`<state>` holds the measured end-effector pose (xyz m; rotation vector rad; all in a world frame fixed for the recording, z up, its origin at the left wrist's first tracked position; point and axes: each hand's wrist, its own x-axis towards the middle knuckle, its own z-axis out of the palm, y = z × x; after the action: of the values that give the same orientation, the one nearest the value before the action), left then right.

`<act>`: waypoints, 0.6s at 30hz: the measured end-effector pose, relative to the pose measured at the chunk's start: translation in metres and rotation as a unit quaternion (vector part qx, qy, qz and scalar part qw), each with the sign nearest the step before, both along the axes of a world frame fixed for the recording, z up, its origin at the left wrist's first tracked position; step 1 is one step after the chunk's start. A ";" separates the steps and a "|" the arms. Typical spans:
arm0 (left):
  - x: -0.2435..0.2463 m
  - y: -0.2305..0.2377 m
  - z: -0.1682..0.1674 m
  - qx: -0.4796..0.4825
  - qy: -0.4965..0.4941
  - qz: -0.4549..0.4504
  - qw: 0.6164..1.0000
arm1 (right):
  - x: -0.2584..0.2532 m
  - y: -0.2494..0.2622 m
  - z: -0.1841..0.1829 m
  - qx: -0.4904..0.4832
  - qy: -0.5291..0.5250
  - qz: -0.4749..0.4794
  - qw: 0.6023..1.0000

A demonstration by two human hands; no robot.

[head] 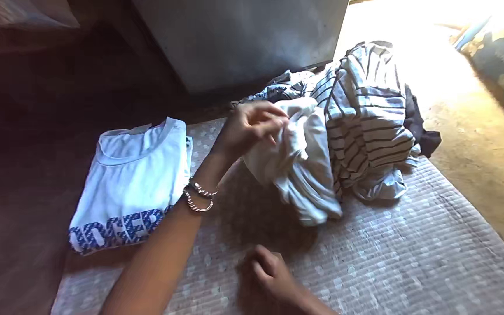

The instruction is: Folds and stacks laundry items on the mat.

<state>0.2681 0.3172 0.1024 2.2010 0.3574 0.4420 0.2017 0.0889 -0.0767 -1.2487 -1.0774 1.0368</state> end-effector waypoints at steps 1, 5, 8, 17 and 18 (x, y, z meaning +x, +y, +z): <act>0.004 0.012 -0.011 0.010 0.000 0.080 0.997 | 0.000 0.002 -0.003 0.010 0.005 -0.001 1.000; 0.002 0.022 -0.082 -0.034 0.111 0.143 0.983 | 0.001 0.002 -0.001 -0.010 0.047 0.021 0.999; -0.029 -0.027 -0.080 0.001 0.060 0.232 0.971 | 0.000 0.004 0.001 -0.017 0.062 0.020 0.998; -0.181 -0.201 0.030 -0.345 -0.431 0.317 0.771 | -0.008 -0.048 0.061 -0.090 0.399 -0.122 0.904; -0.205 -0.215 0.028 -0.374 -0.433 0.310 0.759 | -0.014 -0.066 0.081 -0.109 0.456 -0.138 0.872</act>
<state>0.0629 0.1025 0.1309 0.8812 0.6005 1.3403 0.1879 0.0225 0.0042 -0.8597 -0.0478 1.3306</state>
